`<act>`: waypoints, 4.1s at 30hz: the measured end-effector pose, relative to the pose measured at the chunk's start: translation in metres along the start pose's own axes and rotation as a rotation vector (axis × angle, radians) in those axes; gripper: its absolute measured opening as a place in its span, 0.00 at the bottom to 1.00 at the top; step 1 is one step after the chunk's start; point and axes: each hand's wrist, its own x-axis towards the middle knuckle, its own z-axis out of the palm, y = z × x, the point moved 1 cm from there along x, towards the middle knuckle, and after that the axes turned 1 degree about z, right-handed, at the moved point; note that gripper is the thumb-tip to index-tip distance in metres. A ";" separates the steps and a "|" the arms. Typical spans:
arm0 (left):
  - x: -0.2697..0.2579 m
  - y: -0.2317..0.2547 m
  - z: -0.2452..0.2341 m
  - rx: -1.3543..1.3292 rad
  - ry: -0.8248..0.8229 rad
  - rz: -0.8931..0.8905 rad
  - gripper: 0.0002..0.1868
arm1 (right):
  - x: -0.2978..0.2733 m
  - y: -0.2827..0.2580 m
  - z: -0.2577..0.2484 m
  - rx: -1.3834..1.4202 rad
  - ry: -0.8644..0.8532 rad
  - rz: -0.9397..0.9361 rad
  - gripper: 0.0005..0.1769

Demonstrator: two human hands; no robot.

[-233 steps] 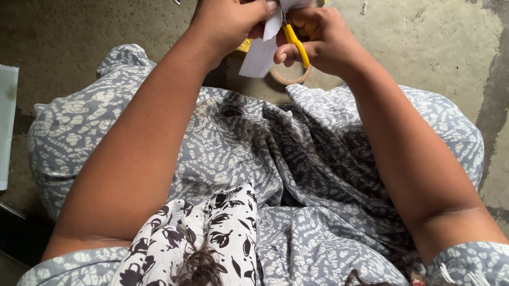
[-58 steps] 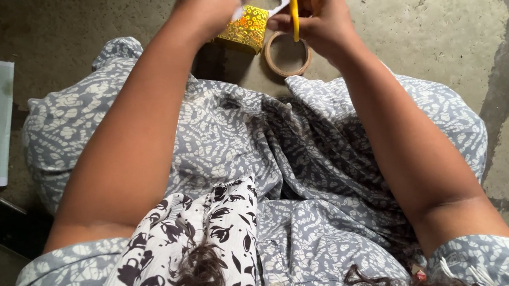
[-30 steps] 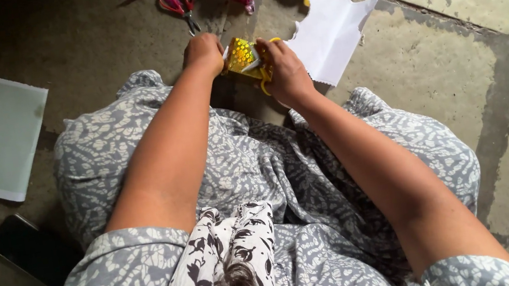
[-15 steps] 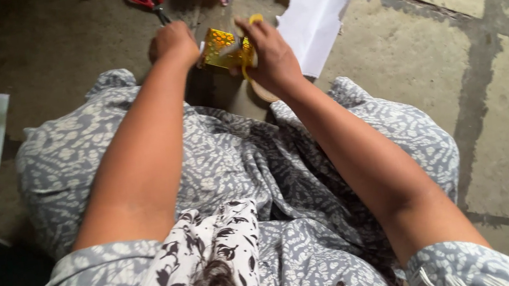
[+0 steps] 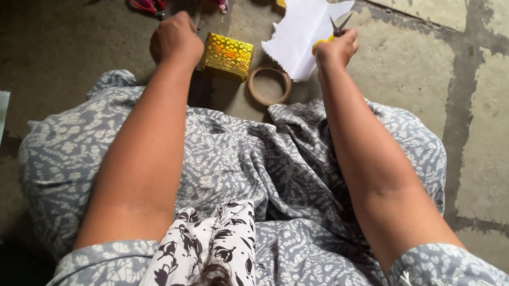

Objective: The person cuts a sheet of white paper with yellow-handled scissors, folds the paper around a small gold-patterned box, and secures it with tape. The person then handles a pink ribbon, preparing to tie it around the box.

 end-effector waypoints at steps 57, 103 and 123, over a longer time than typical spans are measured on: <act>-0.068 0.106 -0.024 -0.756 -0.747 0.376 0.55 | -0.117 -0.108 -0.093 1.551 -0.615 0.039 0.23; -0.062 0.105 -0.077 -1.418 -0.210 0.400 0.11 | -0.167 -0.134 -0.116 0.748 -1.217 -0.462 0.25; -0.044 0.091 -0.092 -1.044 -0.303 0.522 0.10 | -0.151 -0.133 -0.125 0.512 -1.279 -0.523 0.21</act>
